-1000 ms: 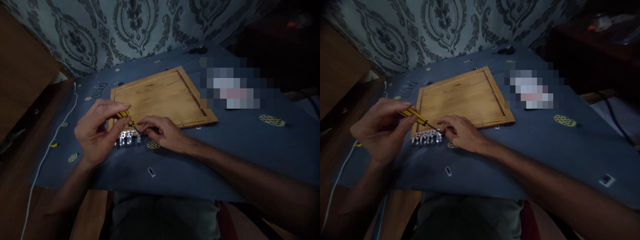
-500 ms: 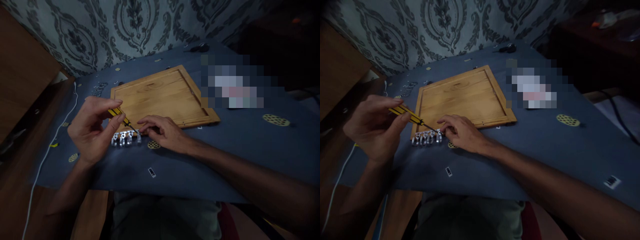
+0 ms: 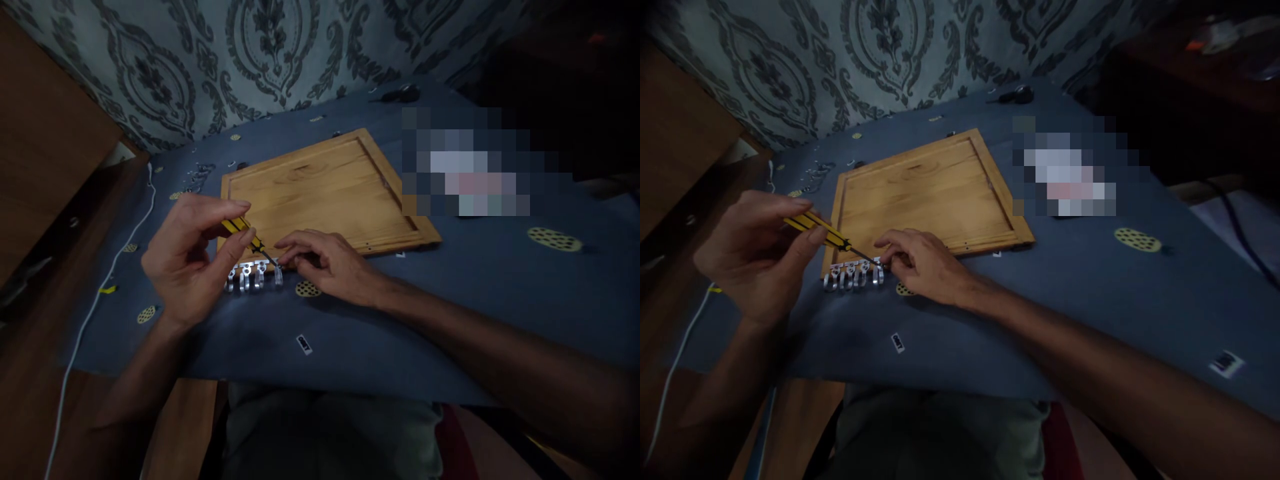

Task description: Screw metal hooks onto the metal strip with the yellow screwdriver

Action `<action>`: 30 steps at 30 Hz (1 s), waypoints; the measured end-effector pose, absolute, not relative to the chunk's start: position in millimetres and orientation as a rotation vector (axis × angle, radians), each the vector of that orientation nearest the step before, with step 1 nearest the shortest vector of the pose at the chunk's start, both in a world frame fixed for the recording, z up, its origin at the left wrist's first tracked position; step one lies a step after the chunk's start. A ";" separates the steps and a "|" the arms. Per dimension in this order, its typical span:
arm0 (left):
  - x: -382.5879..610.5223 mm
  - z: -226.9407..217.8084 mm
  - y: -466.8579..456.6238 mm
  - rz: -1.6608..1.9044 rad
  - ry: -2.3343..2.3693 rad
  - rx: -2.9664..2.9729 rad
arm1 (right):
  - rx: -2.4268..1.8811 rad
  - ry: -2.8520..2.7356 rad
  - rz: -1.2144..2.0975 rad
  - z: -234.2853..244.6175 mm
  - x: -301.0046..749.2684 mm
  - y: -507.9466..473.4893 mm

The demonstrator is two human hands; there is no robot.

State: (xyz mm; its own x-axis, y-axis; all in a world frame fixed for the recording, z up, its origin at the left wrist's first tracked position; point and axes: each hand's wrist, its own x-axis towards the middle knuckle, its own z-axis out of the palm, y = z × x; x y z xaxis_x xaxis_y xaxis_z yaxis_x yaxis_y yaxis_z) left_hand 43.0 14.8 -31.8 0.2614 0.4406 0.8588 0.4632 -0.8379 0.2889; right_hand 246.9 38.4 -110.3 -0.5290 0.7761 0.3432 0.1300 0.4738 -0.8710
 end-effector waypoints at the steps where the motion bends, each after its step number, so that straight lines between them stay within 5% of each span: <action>1: 42.7 -31.9 15.2 -1.675 -0.872 -2.488 | -0.753 -1.953 1.068 -110.1 246.9 38.3; 30: 46.2 -28.3 9.5 -1.638 -1.010 -2.487 | -0.761 -1.931 1.094 -110.5 246.2 37.9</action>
